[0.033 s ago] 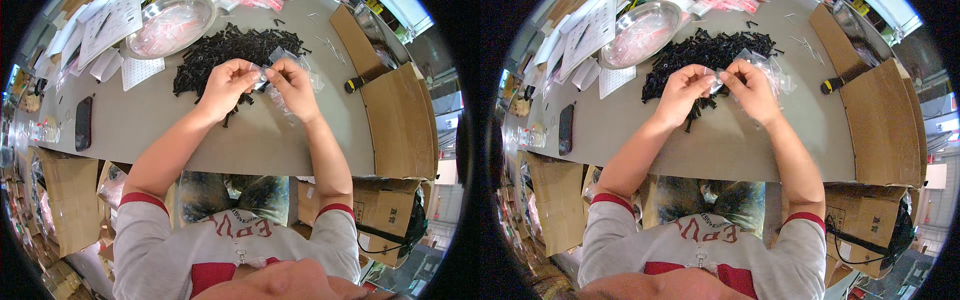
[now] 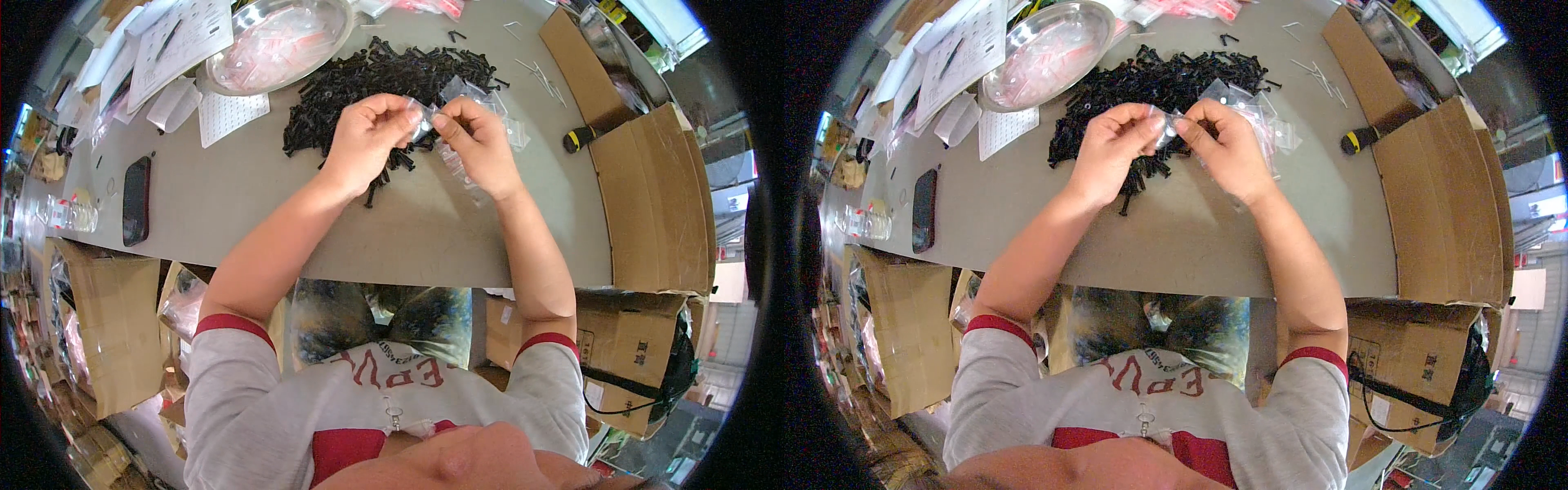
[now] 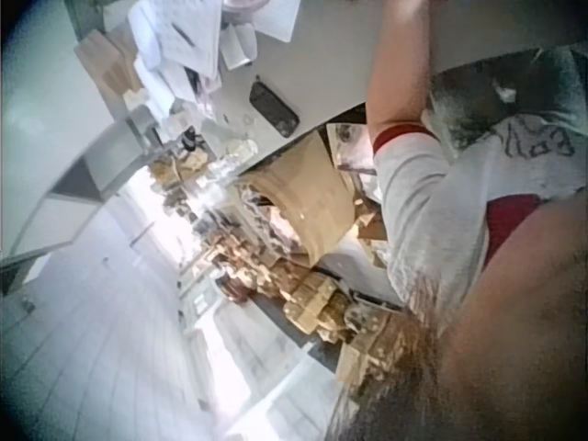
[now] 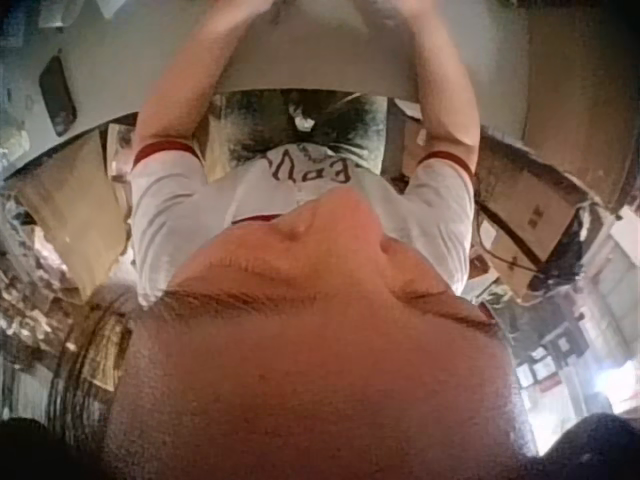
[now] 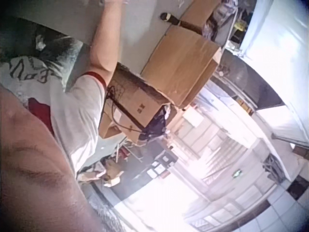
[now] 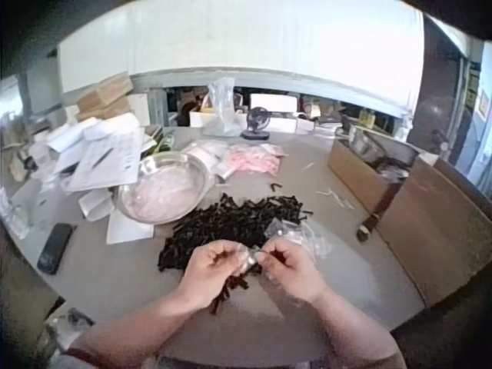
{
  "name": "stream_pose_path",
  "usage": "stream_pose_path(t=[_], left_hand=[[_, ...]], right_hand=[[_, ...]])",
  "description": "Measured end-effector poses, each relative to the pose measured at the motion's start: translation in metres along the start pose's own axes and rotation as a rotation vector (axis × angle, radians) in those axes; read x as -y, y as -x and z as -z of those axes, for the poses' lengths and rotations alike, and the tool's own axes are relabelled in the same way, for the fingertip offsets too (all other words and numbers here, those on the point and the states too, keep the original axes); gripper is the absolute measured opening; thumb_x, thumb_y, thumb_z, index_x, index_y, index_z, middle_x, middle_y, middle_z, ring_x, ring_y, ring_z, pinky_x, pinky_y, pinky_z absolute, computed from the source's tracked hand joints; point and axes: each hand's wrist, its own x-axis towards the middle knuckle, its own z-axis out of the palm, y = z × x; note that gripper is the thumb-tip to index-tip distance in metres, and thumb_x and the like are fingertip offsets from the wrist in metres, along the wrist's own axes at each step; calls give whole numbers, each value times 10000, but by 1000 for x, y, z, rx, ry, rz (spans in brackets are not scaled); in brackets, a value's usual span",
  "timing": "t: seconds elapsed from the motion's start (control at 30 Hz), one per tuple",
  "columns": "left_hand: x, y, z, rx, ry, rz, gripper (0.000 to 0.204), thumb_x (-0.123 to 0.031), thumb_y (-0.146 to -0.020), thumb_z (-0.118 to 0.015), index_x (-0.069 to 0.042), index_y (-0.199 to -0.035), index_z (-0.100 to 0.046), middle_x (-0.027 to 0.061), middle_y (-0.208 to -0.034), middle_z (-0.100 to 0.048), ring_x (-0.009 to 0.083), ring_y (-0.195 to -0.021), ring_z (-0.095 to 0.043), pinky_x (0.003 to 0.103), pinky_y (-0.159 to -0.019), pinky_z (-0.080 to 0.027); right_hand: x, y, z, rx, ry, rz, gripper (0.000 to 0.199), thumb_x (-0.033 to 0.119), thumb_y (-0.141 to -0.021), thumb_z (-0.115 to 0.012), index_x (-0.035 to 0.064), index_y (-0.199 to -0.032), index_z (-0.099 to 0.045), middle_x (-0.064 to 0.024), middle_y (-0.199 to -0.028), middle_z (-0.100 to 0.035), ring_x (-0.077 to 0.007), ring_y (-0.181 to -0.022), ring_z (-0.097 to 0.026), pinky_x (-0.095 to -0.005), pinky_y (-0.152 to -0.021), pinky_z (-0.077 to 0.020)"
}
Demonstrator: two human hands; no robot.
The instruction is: Packaging small black plastic parts into individual clear plastic bags on a workspace table.
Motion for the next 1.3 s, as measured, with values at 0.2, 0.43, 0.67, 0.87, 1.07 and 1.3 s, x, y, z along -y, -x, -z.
stream_pose_path(t=[0.2,0.43,0.67,0.87,1.07,1.3], left_hand=[[1,-9,7,-183,-339,-315,244,-178,-905,-610,15,-1044,-665,12,-829,-636,58,-688,-520,187,-656,-426],[-8,-3,4,-112,-253,-262,177,-103,-870,-645,29,-984,-678,27,-802,-651,56,-695,-554,200,-635,-447],[-6,-4,12,-19,-147,-60,115,-84,-813,-711,11,-870,-682,-4,-726,-615,62,-645,-533,199,-607,-438],[-3,-2,1,114,-217,-125,124,-75,-796,-720,5,-879,-676,35,-837,-647,86,-758,-572,236,-673,-461],[1,2,2,295,-338,17,195,-72,-742,-766,-27,-706,-580,39,-744,-634,73,-692,-566,239,-628,-456],[2,1,-2,322,-339,-42,210,-211,-837,-693,-39,-860,-575,-13,-799,-560,60,-752,-502,225,-654,-423]], right_hand=[[-6,10,-15,265,666,184,169,137,-750,-674,27,-851,-596,-155,-732,-626,-291,-654,-625,-379,-607,-494],[-7,16,-29,181,1127,331,140,102,-691,-630,87,-823,-585,-95,-668,-603,-306,-664,-638,-401,-574,-524],[1,11,-11,262,934,114,196,89,-680,-638,89,-870,-591,-90,-751,-649,-273,-692,-654,-384,-594,-519],[6,0,15,-109,199,112,266,-18,-756,-667,37,-1005,-592,-31,-833,-616,-104,-733,-577,-252,-668,-471],[17,8,5,-1,-36,185,255,-59,-778,-653,27,-1011,-596,0,-876,-578,-84,-778,-544,-233,-722,-456],[11,5,0,47,20,114,166,-3,-825,-638,19,-986,-602,-15,-876,-611,-91,-794,-564,-243,-707,-466]])
